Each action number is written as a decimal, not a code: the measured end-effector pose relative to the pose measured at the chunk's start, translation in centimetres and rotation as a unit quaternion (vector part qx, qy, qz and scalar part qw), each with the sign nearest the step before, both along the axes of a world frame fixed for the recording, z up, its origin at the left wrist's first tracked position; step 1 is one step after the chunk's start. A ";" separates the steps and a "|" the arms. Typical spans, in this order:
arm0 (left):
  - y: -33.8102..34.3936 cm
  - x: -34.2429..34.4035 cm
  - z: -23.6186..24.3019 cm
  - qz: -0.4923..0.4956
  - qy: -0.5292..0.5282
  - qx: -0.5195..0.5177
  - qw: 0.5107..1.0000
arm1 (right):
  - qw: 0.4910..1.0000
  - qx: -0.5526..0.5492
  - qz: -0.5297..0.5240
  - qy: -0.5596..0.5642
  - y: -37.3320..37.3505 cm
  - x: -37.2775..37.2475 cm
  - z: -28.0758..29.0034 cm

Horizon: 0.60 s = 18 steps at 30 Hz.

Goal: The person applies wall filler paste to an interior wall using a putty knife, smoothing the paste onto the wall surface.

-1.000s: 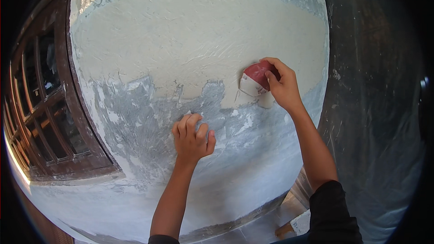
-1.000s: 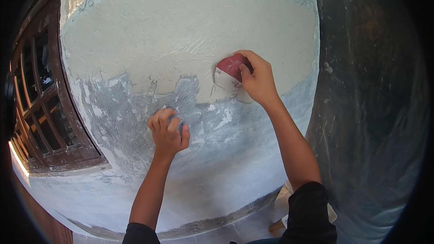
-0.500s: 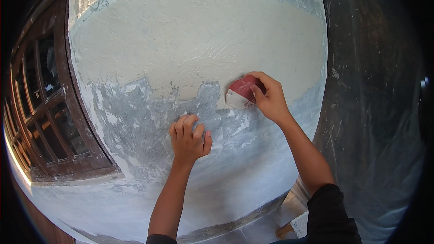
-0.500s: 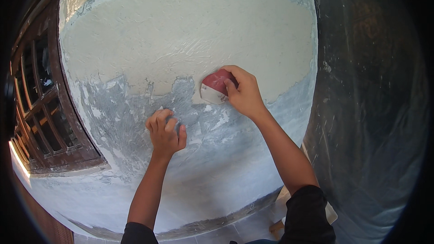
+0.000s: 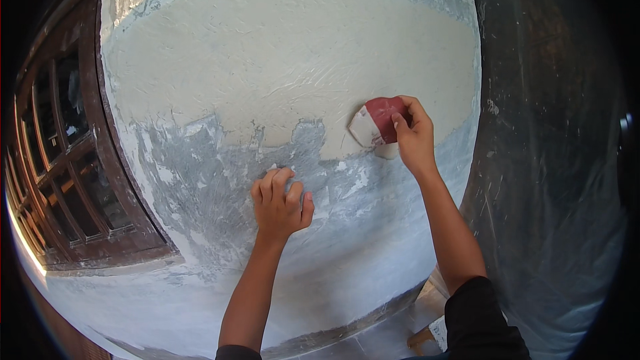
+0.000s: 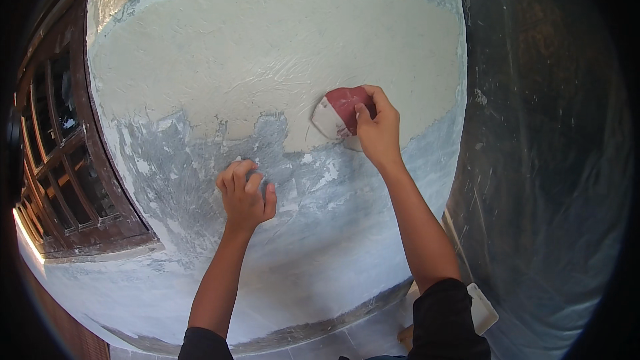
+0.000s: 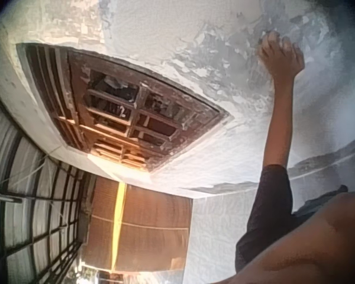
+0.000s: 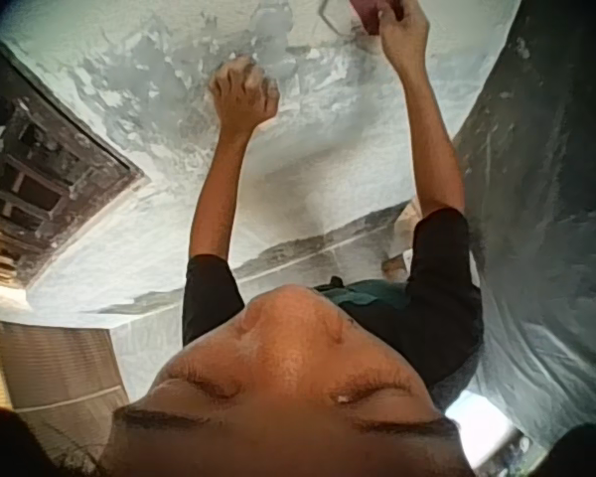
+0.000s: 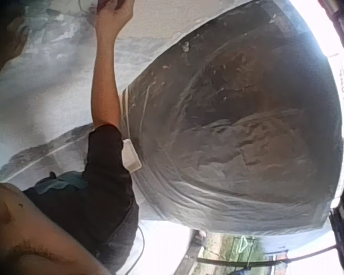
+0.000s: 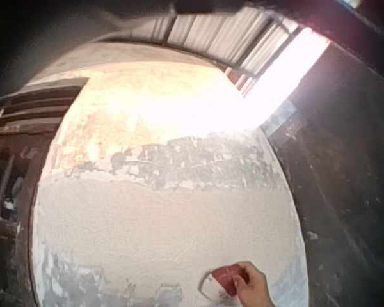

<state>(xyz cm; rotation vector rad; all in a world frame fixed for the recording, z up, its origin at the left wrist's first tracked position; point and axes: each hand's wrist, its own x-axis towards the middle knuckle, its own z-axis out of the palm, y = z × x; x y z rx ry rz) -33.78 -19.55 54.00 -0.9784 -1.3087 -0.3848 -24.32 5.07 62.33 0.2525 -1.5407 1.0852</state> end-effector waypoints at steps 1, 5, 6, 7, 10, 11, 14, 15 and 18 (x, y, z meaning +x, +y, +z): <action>0.0 0.0 -0.2 -0.002 -0.001 -0.002 1.000 | 1.000 -0.003 0.007 -0.011 -0.3 0.2 -0.6; -0.3 0.1 0.0 -0.001 -0.008 -0.004 1.000 | 0.999 0.032 -0.020 -0.013 -1.3 -0.4 -0.9; -0.2 0.1 -0.1 0.001 -0.005 -0.004 1.000 | 0.999 0.031 -0.020 -0.012 -1.1 0.0 -0.8; 0.0 0.1 0.0 0.003 -0.002 -0.002 1.000 | 0.999 -0.048 0.007 0.002 -0.5 0.5 -0.5; 0.2 0.2 0.0 0.002 0.006 -0.002 1.000 | 0.996 -0.083 0.038 0.010 -0.8 0.0 -1.3; 0.1 0.0 -0.2 0.000 0.002 -0.005 1.000 | 0.998 -0.044 0.040 -0.003 -1.4 -0.7 -2.0; -0.3 0.1 -0.1 -0.001 -0.004 -0.009 1.000 | 0.999 -0.051 0.007 -0.009 -1.0 -1.2 -2.0; -0.2 0.3 -0.1 -0.003 -0.003 -0.012 1.000 | 0.995 -0.095 -0.009 0.012 -0.5 -1.0 -2.0; 0.0 0.1 0.0 -0.001 0.005 -0.007 1.000 | 0.993 -0.115 0.021 0.033 -0.6 -0.8 -2.3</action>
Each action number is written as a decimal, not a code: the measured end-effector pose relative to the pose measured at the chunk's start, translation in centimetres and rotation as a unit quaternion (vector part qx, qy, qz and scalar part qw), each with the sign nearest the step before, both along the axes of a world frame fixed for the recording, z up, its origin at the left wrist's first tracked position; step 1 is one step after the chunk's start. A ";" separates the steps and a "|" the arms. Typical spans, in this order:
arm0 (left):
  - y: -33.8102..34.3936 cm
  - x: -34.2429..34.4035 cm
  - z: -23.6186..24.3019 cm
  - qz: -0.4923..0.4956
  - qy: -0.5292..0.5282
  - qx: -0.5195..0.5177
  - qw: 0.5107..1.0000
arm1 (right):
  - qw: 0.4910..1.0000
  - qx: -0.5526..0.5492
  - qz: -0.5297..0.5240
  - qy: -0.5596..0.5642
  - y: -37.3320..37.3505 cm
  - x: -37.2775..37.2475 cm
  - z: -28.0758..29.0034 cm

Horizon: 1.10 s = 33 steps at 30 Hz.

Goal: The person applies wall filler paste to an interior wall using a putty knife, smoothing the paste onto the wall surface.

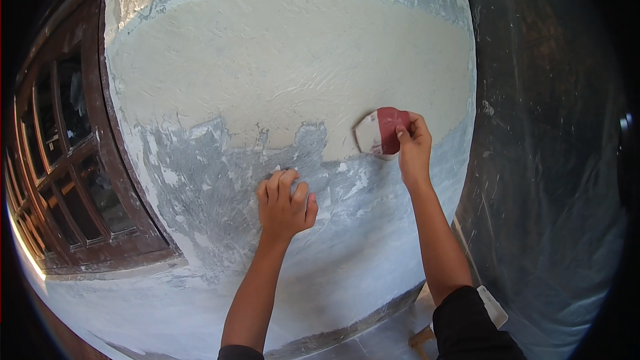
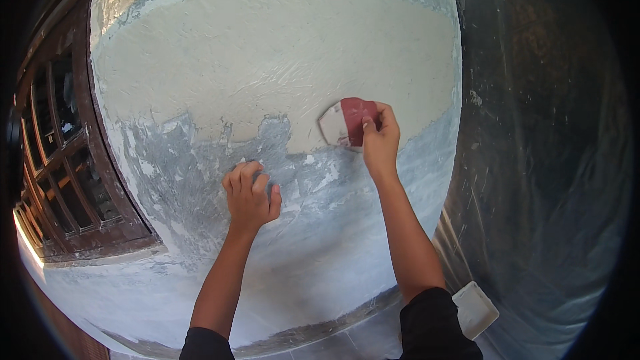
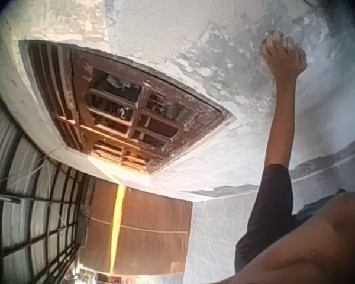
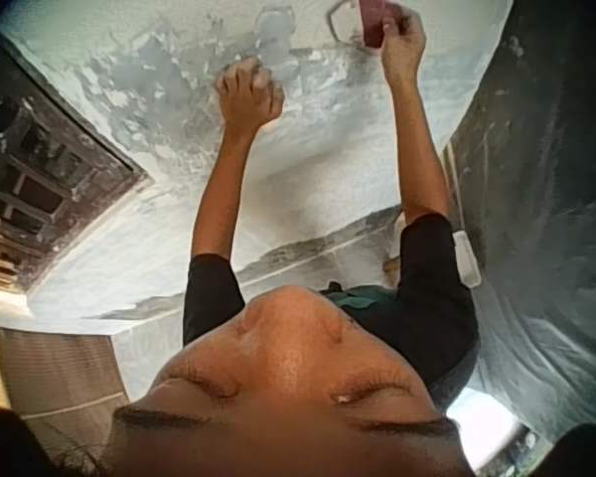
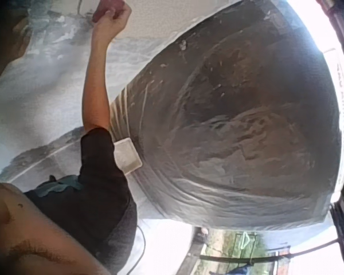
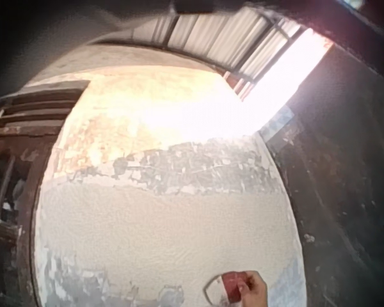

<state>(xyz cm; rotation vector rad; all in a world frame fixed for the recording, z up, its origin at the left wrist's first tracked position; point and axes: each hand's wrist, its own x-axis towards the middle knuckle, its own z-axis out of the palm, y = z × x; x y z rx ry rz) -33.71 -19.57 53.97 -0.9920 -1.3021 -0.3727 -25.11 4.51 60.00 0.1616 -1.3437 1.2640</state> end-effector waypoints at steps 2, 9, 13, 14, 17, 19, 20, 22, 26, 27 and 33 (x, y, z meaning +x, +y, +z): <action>0.0 -0.1 -0.1 -0.004 0.001 -0.003 1.000 | 0.998 0.048 0.022 -0.018 -1.1 0.0 -0.9; 0.0 0.0 0.0 -0.002 -0.004 -0.006 1.000 | 0.997 -0.078 0.006 -0.007 -0.2 0.1 0.1; -0.2 0.0 0.1 -0.005 -0.011 -0.009 1.000 | 0.996 0.060 -0.022 -0.067 -2.1 -0.2 -0.7; -0.1 0.2 0.1 -0.006 -0.011 -0.011 1.000 | 0.998 0.018 -0.038 -0.052 -1.2 -0.1 -0.4; 0.1 0.1 0.2 -0.002 -0.003 -0.005 1.000 | 0.997 -0.072 -0.024 -0.018 -0.2 0.3 -0.6; 0.0 0.0 -0.1 0.002 -0.006 -0.009 1.000 | 0.997 -0.071 0.018 0.017 -1.2 -0.1 -1.6; -0.1 0.0 -0.1 0.001 -0.008 -0.010 1.000 | 0.999 -0.031 0.012 -0.020 -1.9 -0.3 -2.0; -0.2 0.0 0.2 -0.007 -0.009 -0.011 1.000 | 0.999 -0.012 -0.020 -0.048 -2.3 -0.6 -2.1; -0.1 -0.1 0.1 0.000 -0.010 -0.009 1.000 | 0.985 -0.166 0.005 0.037 -1.5 0.5 -1.2; -0.3 -0.2 0.0 0.004 -0.007 -0.009 1.000 | 0.986 -0.164 0.008 0.039 -1.8 0.0 -1.3; 0.0 0.5 0.1 -0.012 -0.008 -0.012 1.000 | 0.987 -0.158 -0.029 0.030 -1.0 -1.0 -1.9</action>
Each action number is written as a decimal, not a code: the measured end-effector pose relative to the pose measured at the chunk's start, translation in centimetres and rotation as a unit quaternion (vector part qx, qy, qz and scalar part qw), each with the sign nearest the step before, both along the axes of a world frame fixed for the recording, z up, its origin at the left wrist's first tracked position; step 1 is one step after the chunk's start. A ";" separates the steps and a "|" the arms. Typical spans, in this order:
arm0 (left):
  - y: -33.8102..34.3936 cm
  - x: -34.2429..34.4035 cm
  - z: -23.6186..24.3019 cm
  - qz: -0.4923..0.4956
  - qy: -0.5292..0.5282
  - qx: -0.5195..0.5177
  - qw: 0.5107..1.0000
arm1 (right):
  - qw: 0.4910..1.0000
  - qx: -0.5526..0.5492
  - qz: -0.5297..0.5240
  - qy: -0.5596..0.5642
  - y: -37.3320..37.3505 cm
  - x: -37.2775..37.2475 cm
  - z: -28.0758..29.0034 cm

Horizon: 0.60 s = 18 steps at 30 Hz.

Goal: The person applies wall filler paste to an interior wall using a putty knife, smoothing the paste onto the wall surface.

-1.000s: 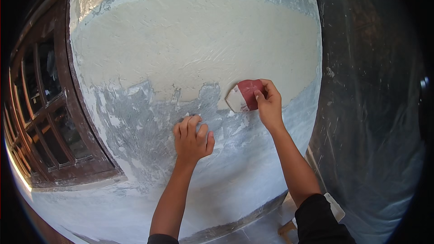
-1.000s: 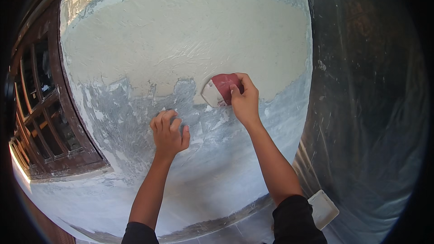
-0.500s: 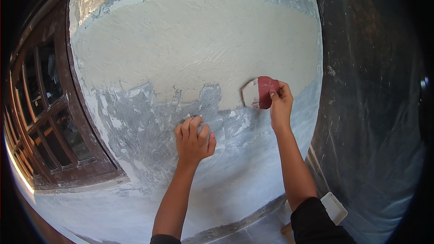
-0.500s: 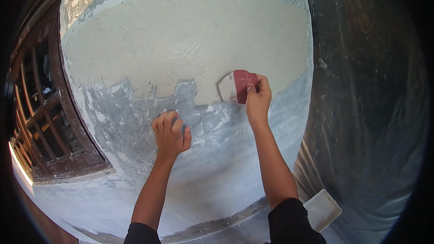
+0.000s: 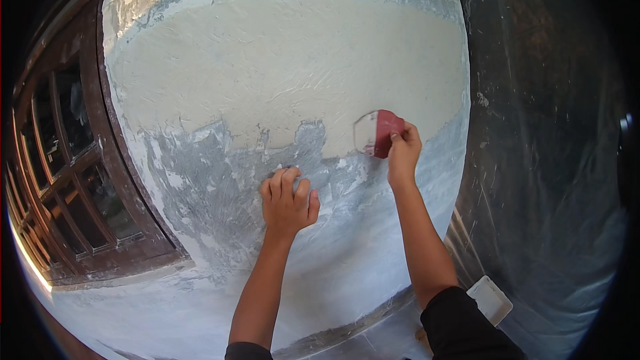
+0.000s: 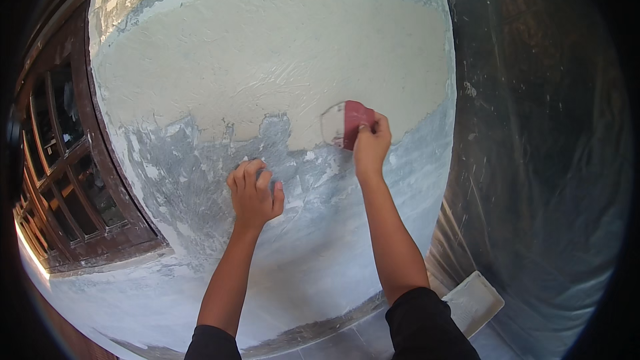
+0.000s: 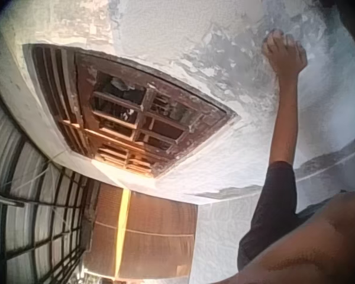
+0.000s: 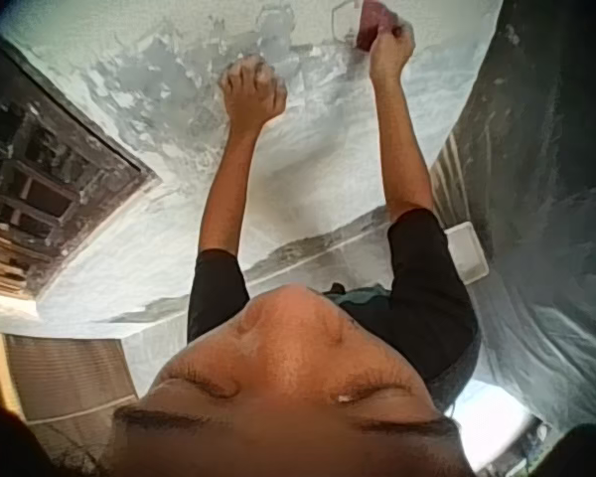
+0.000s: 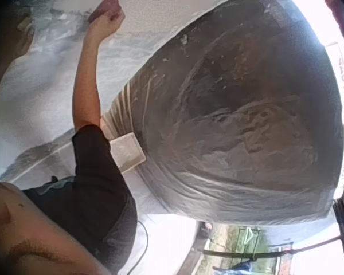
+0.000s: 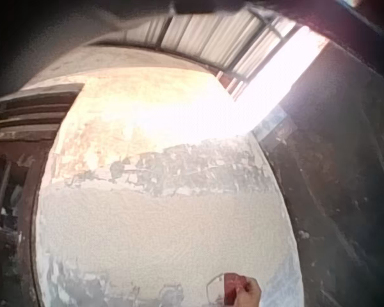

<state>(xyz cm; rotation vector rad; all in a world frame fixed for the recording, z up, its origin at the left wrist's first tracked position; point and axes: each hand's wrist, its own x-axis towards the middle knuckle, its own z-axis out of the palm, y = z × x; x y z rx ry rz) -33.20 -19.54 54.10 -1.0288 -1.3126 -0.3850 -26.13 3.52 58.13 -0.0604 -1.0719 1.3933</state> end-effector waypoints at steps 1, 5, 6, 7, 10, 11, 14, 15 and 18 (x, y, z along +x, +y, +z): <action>0.1 -0.2 0.1 0.001 0.000 0.001 1.000 | 0.998 -0.056 -0.015 -0.007 0.6 0.4 -0.5; -0.2 0.0 -0.2 -0.007 -0.005 -0.004 1.000 | 0.995 -0.066 0.067 0.025 -0.6 2.7 -2.6; -0.4 -0.2 0.2 -0.013 -0.001 -0.013 1.000 | 0.995 -0.070 0.063 0.019 -1.0 2.9 -3.0; -0.3 -0.2 0.2 -0.021 0.001 -0.022 1.000 | 0.997 -0.050 0.065 0.008 -1.1 3.4 -3.6; 0.7 0.4 -0.9 -0.037 -0.012 -0.053 0.998 | 0.997 -0.027 0.063 -0.018 -0.7 4.6 -5.7; 1.4 0.8 -1.5 -0.041 -0.015 -0.057 0.997 | 0.997 -0.023 0.075 -0.023 -0.5 5.1 -6.5; 3.9 2.8 -4.5 -0.077 -0.027 -0.094 0.992 | 0.994 -0.029 0.095 -0.044 0.7 7.2 -8.9; 5.0 3.5 -5.6 -0.096 -0.055 -0.115 0.987 | 0.994 -0.039 0.092 -0.053 1.4 7.8 -9.9; 9.1 6.3 -9.3 -0.130 -0.107 -0.151 0.974 | 0.990 -0.069 0.089 -0.080 4.2 10.2 -13.2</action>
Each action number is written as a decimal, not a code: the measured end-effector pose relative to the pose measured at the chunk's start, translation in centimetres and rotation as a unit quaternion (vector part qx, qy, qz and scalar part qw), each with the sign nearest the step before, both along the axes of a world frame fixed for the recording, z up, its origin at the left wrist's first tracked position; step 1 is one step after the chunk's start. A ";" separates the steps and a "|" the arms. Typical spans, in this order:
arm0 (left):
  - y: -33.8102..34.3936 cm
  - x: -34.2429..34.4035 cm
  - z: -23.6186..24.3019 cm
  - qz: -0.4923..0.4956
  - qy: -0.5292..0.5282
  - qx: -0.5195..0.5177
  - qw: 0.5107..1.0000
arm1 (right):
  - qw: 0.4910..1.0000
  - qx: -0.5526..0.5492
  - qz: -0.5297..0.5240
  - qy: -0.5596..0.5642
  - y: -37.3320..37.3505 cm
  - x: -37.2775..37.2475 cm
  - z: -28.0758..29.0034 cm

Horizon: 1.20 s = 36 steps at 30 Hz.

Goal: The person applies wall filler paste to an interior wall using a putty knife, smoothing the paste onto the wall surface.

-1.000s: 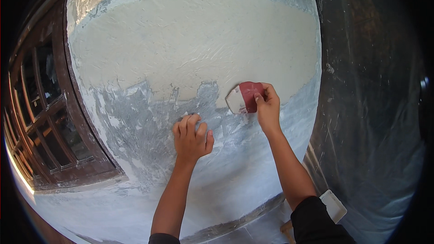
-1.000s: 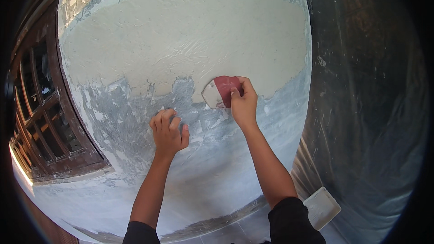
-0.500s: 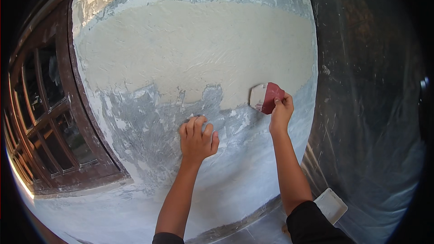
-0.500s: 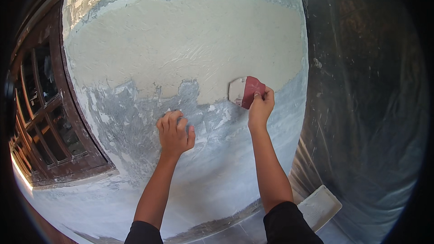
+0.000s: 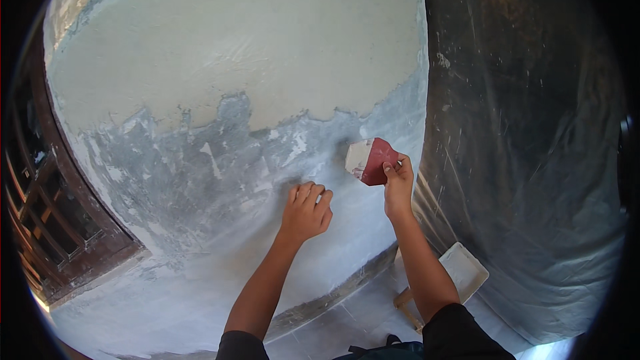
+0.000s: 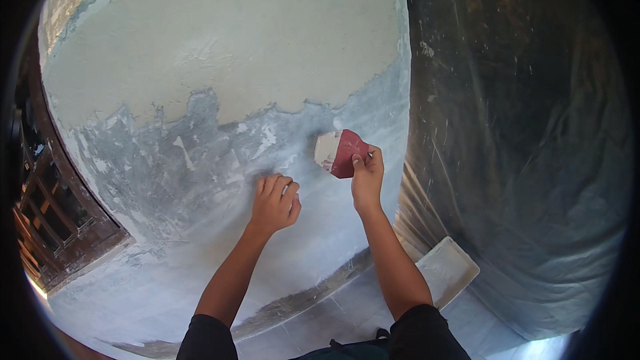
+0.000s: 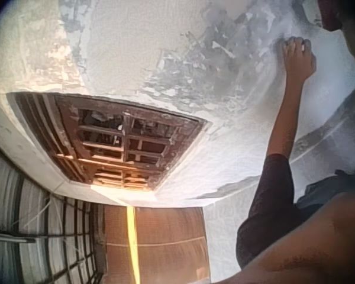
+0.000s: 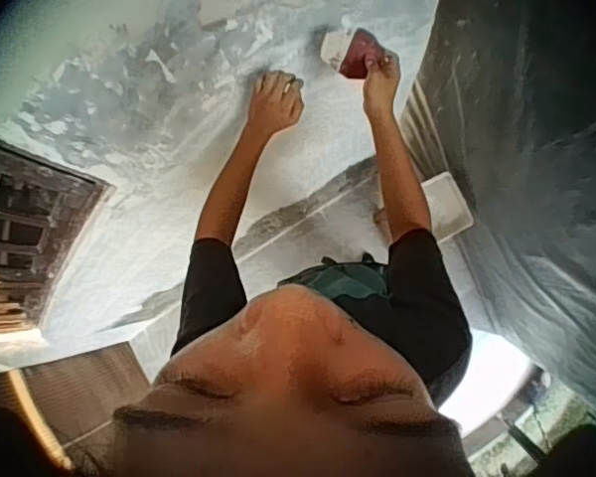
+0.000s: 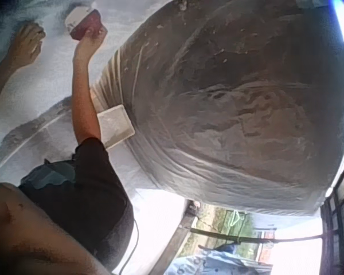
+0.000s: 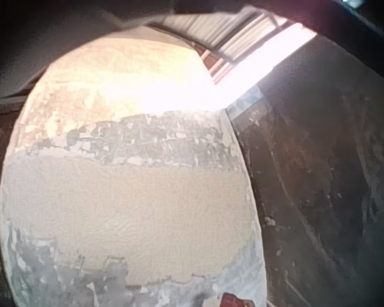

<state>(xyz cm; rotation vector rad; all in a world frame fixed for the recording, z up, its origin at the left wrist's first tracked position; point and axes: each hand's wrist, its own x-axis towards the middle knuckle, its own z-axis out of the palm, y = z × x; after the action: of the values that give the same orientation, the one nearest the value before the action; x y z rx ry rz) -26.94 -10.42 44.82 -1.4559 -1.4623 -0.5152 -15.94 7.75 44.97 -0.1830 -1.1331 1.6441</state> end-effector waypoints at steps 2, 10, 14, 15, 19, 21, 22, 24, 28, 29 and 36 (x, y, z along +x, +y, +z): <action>3.0 1.9 -2.9 -0.048 -0.060 -0.048 0.996 | 0.999 -0.024 -0.004 -0.023 2.7 2.1 -2.7; 14.3 9.9 -14.9 -0.144 -0.186 -0.217 0.947 | 0.980 -0.142 -0.078 -0.119 12.3 13.8 -16.0; 18.2 13.8 -20.6 -0.167 -0.240 -0.311 0.904 | 0.950 -0.196 -0.139 -0.200 15.1 19.6 -21.3; 19.0 14.7 -21.9 -0.167 -0.251 -0.319 0.898 | 0.940 -0.200 -0.155 -0.229 15.8 21.1 -22.7; 20.5 17.7 -27.4 -0.153 -0.292 -0.377 0.865 | 0.895 -0.207 -0.225 -0.326 18.0 26.8 -27.7; 20.6 19.2 -29.6 -0.159 -0.309 -0.404 0.846 | 0.867 -0.210 -0.252 -0.375 19.1 30.4 -31.7; 20.6 19.8 -30.6 -0.152 -0.316 -0.417 0.838 | 0.849 -0.197 -0.269 -0.410 19.5 32.0 -33.3; 20.3 20.7 -33.5 -0.149 -0.337 -0.449 0.814 | 0.826 -0.185 -0.286 -0.450 19.1 34.1 -36.5; 19.8 22.3 -37.1 -0.129 -0.367 -0.492 0.778 | 0.755 -0.176 -0.296 -0.557 18.7 36.8 -40.1; 19.8 22.7 -37.9 -0.124 -0.369 -0.500 0.773 | 0.726 -0.159 -0.297 -0.600 18.7 37.2 -40.8; 19.5 25.8 -42.4 -0.104 -0.404 -0.553 0.722 | 0.646 -0.075 -0.322 -0.688 20.6 38.7 -44.9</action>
<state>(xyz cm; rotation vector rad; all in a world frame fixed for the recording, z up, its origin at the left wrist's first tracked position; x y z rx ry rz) -1.16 9.11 2.41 -2.5401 -2.5667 -0.4227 22.79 28.35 0.02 -1.9721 -1.6486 0.7023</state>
